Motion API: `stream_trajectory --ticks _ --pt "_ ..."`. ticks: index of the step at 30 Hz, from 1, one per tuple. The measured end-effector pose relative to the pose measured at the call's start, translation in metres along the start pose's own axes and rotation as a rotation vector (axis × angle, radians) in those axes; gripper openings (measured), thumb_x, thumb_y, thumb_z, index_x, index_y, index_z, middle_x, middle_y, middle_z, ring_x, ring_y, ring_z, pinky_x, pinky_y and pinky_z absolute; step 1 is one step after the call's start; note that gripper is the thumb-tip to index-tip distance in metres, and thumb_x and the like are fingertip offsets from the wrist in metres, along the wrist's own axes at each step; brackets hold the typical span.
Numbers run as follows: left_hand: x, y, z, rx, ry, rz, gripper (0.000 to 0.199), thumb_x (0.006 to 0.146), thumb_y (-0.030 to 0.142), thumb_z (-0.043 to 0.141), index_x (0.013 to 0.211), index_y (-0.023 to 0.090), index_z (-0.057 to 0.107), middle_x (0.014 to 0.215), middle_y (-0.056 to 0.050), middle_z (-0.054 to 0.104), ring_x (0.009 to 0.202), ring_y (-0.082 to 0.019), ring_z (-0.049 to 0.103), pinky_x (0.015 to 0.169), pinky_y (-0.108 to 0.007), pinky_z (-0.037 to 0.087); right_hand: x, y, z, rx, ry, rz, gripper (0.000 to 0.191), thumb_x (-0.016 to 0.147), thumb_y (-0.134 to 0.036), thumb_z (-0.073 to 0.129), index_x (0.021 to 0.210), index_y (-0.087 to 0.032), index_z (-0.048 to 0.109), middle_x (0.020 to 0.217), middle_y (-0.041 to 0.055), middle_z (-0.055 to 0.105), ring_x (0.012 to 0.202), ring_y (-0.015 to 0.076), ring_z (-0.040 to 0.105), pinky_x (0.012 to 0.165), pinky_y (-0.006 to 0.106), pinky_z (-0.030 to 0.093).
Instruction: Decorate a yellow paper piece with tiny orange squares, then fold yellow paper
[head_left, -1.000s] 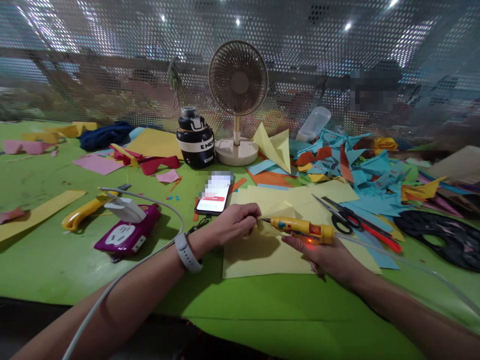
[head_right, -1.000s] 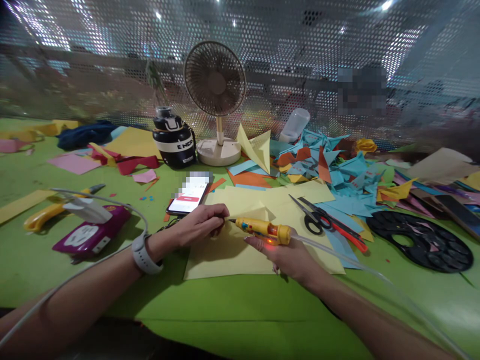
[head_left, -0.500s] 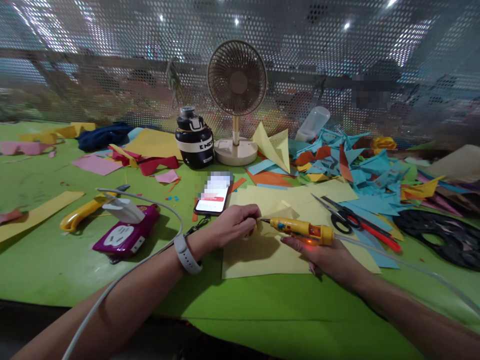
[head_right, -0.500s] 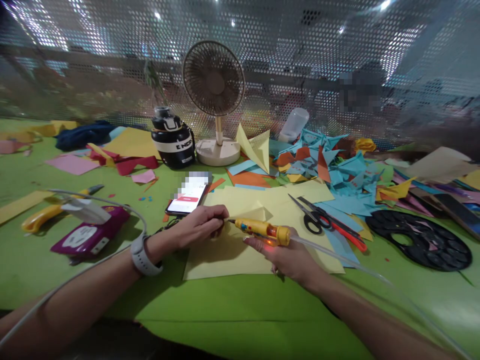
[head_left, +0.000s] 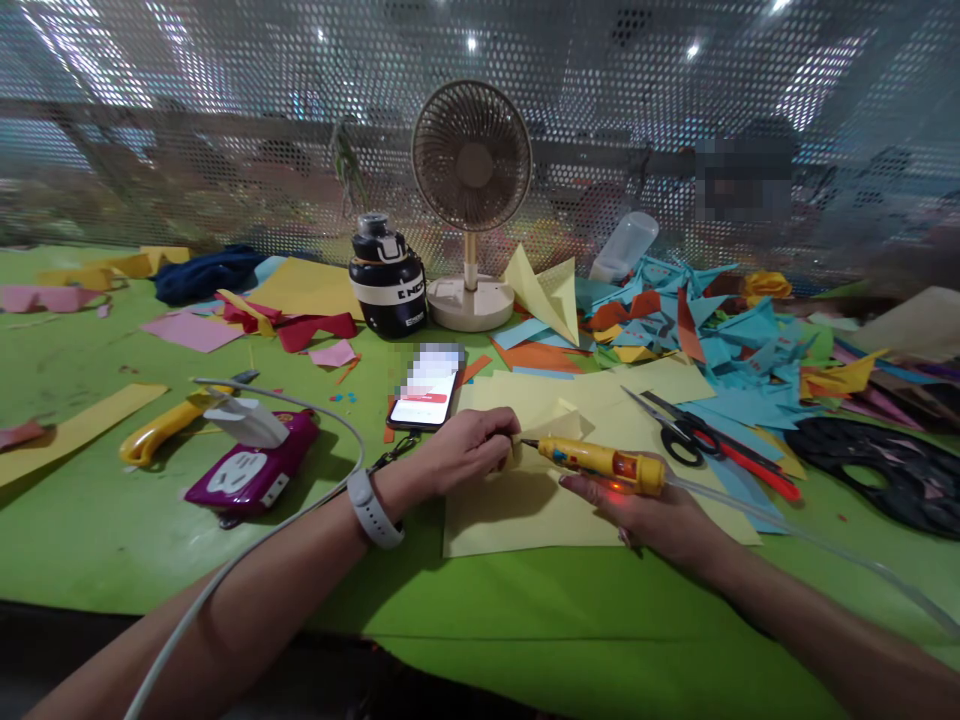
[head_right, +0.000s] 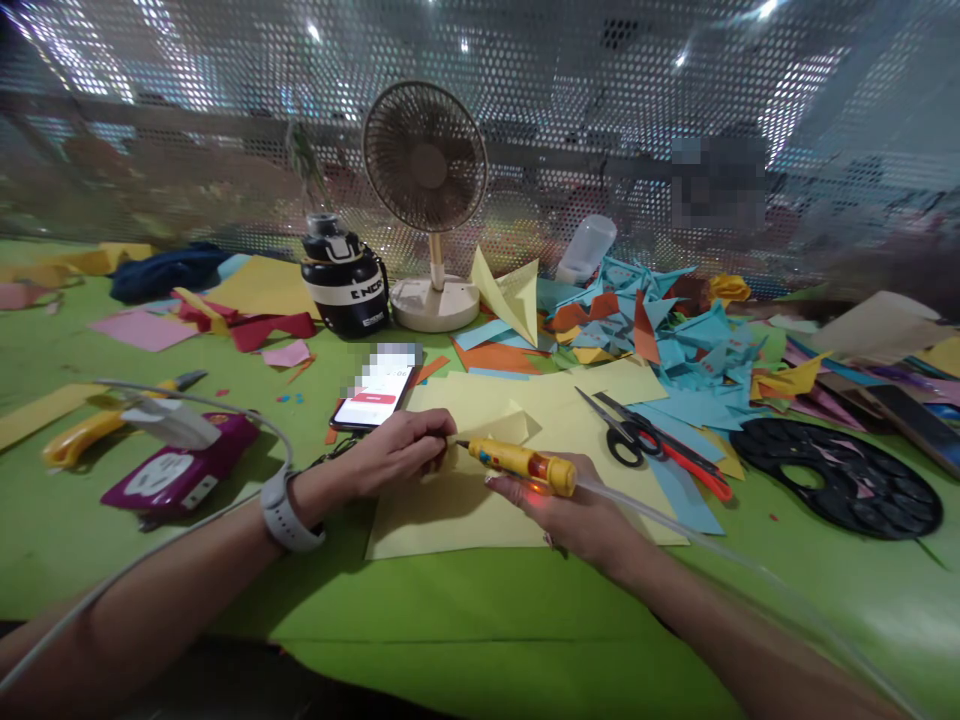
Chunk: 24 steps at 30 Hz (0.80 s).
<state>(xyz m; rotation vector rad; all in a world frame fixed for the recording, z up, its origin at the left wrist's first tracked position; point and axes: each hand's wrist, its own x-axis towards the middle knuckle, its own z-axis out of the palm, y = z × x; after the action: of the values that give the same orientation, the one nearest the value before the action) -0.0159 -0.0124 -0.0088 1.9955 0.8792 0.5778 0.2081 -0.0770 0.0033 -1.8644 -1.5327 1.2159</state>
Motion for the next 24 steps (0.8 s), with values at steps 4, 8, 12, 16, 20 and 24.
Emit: stream_trajectory --ticks 4,8,12,16,20,24 --pt "0.001 -0.001 0.001 -0.080 0.026 -0.063 0.012 0.080 0.015 0.037 0.077 0.019 0.049 0.061 0.002 0.055 0.052 -0.011 0.050 0.048 -0.021 0.038 -0.001 -0.004 -0.009 -0.028 -0.057 -0.038 0.044 0.070 -0.061 0.064 0.087 -0.020 0.070 0.043 -0.0042 0.049 0.038 0.0108 0.043 0.035 0.022 0.036" --pt "0.002 -0.003 0.001 -0.105 0.032 -0.084 0.011 0.080 0.018 0.039 0.078 0.019 0.050 0.061 0.003 0.053 0.052 -0.011 0.048 0.046 -0.020 0.037 -0.003 -0.007 -0.015 -0.029 -0.059 -0.030 0.038 0.069 -0.058 0.066 0.079 -0.022 0.068 0.050 -0.0032 0.053 0.042 0.0108 0.046 0.039 0.023 0.040" --pt "0.002 -0.006 0.002 -0.149 0.019 -0.078 0.010 0.080 0.016 0.039 0.079 0.019 0.049 0.062 0.003 0.052 0.055 -0.012 0.050 0.051 -0.022 0.040 -0.001 -0.007 -0.022 0.002 -0.058 -0.060 0.040 0.068 -0.058 0.067 0.088 -0.023 0.067 0.060 -0.0022 0.058 0.045 0.0105 0.047 0.042 0.023 0.042" --pt "0.001 -0.007 0.002 -0.170 0.005 -0.073 0.011 0.080 0.015 0.038 0.077 0.019 0.047 0.063 0.003 0.051 0.057 -0.012 0.050 0.053 -0.023 0.041 0.005 -0.006 -0.053 -0.068 0.137 -0.205 0.038 0.070 -0.055 0.066 0.086 -0.021 0.063 0.066 -0.0003 0.060 0.052 0.0125 0.051 0.046 0.024 0.043" --pt "0.001 -0.003 0.002 -0.160 0.007 -0.096 0.009 0.082 0.019 0.040 0.078 0.019 0.048 0.061 0.003 0.049 0.055 -0.012 0.048 0.051 -0.023 0.039 0.008 0.012 -0.101 -0.440 0.419 -0.337 0.031 0.069 -0.050 0.069 0.076 -0.023 0.056 0.066 -0.0003 0.058 0.059 0.0167 0.052 0.052 0.026 0.038" --pt "0.001 0.000 0.003 -0.170 0.003 -0.143 0.010 0.083 0.023 0.040 0.075 0.019 0.045 0.057 0.004 0.047 0.049 -0.011 0.042 0.044 -0.022 0.033 -0.004 0.044 -0.143 -0.741 0.580 -0.197 0.028 0.075 -0.046 0.065 0.078 -0.020 0.054 0.077 0.0084 0.063 0.066 0.0208 0.056 0.059 0.030 0.037"
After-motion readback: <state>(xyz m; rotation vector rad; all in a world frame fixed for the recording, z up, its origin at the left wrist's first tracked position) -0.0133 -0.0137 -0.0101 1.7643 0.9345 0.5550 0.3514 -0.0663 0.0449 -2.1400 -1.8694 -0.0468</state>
